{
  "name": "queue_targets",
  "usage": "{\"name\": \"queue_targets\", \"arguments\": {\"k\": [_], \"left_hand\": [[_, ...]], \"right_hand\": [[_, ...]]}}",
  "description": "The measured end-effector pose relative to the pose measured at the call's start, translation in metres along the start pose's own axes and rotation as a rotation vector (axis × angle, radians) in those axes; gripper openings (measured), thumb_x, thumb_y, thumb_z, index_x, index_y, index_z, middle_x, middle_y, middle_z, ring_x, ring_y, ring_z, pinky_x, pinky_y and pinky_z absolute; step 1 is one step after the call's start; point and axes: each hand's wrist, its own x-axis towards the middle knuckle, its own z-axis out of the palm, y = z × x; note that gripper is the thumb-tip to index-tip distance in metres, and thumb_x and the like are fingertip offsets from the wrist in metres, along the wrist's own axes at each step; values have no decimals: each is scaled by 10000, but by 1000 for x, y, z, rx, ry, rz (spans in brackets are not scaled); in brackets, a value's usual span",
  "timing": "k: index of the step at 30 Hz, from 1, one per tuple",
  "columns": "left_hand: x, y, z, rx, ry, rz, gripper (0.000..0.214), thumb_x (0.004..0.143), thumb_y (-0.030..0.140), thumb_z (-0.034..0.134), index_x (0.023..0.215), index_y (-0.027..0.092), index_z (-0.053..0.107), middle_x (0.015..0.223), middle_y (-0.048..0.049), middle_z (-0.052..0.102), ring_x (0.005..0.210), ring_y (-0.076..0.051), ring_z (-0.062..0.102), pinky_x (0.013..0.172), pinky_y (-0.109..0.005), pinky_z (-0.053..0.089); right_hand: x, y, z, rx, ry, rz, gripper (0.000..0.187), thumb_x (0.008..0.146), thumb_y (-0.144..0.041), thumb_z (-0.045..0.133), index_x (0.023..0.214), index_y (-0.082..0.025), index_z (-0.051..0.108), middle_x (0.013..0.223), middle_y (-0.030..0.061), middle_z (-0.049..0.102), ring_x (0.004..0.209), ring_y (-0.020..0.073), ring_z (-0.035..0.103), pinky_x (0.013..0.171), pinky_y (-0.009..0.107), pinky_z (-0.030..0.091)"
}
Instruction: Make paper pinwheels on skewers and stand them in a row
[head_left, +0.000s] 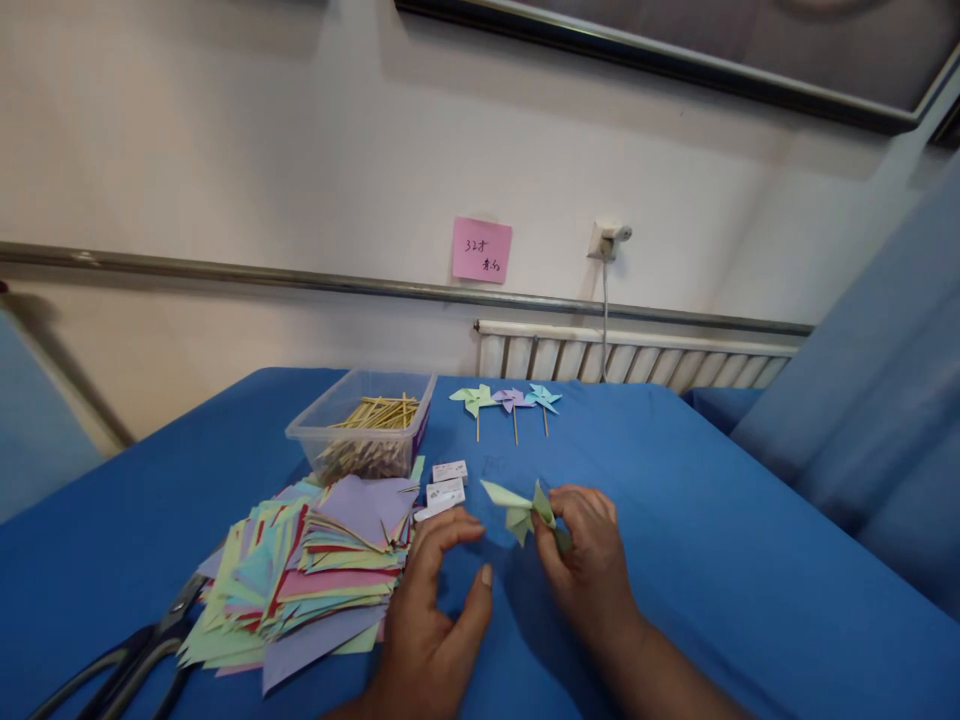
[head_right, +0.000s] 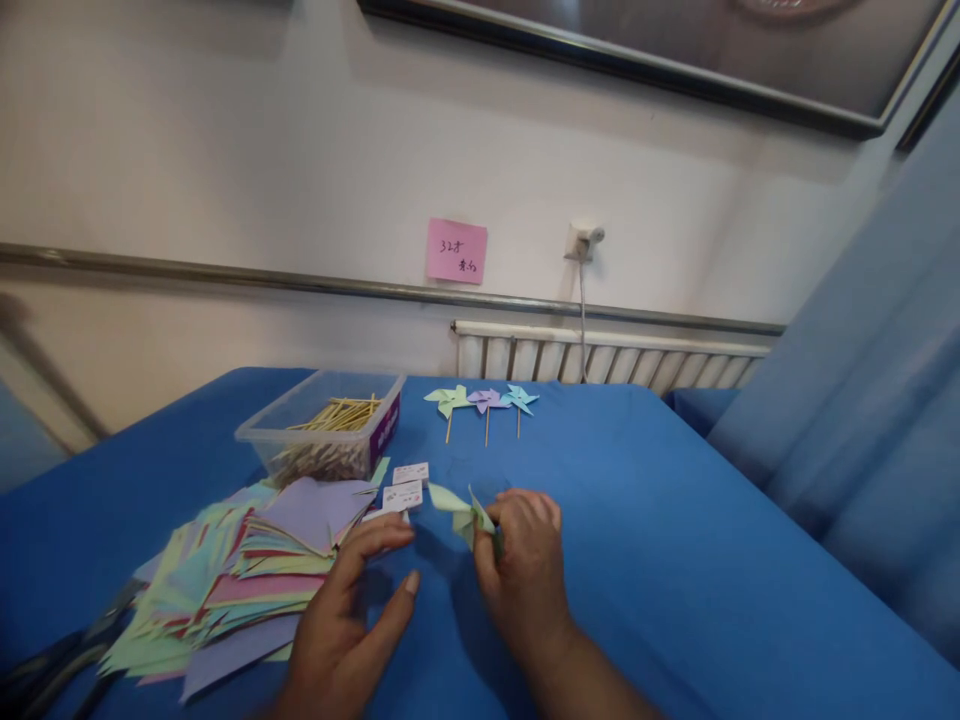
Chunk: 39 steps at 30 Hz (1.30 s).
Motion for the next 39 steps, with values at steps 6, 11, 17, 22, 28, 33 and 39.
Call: {"name": "queue_targets", "arguments": {"k": [6, 11, 17, 22, 28, 33, 39], "left_hand": [[1, -1, 14, -244, -278, -259, 418, 747, 217, 578, 1164, 213, 556, 1175, -80, 607, 1081, -232, 553, 964, -388, 421], [9, 1, 18, -473, -306, -307, 434, 734, 211, 607, 1165, 186, 561, 1148, -81, 639, 1056, -237, 575, 975, -399, 414], [17, 2, 11, -577, -225, -391, 393, 702, 255, 668, 1082, 165, 623, 1096, -73, 674, 1012, -236, 605, 987, -402, 400], [28, -9, 11, -683, -215, -428, 361, 714, 284, 663, 1053, 160, 656, 1102, -77, 677, 1040, -246, 594, 957, -379, 422], [33, -19, 11, -645, -154, -493, 376, 692, 312, 673, 1022, 133, 682, 1000, -97, 710, 942, -264, 628, 861, -356, 470], [32, -30, 12, -537, -109, -506, 405, 706, 397, 650, 991, 111, 687, 876, -92, 723, 816, -251, 645, 745, -329, 495], [34, -31, 18, -557, -96, -478, 354, 694, 407, 639, 860, 100, 699, 746, -73, 706, 683, -211, 616, 634, -286, 471]], "right_hand": [[3, -7, -4, -91, -28, -127, 165, 761, -88, 515, 860, -211, 562, 823, 41, 634, 958, 237, 550, 910, 447, 303], [-1, -25, 1, -106, -44, -215, 181, 802, -96, 489, 916, -211, 571, 870, 45, 658, 993, 228, 544, 944, 446, 279], [-4, -33, 5, -116, -129, -213, 289, 814, -143, 499, 1097, -161, 555, 1019, 102, 642, 1083, 261, 497, 958, 463, 270], [-9, -36, 9, -136, -220, -166, 404, 832, -241, 526, 1232, -183, 500, 1149, 112, 593, 1167, 278, 434, 998, 484, 237], [-11, -40, 8, -116, -345, -162, 530, 786, -267, 573, 1296, -200, 446, 1216, 109, 554, 1199, 293, 405, 1026, 496, 215], [-16, -39, 3, -33, -383, -194, 530, 751, -286, 613, 1259, -222, 473, 1180, 102, 570, 1143, 304, 457, 981, 501, 297], [8, -40, 3, 182, -188, -254, 242, 842, -155, 511, 1074, -207, 555, 1020, 82, 623, 948, 193, 577, 805, 333, 459]]}}
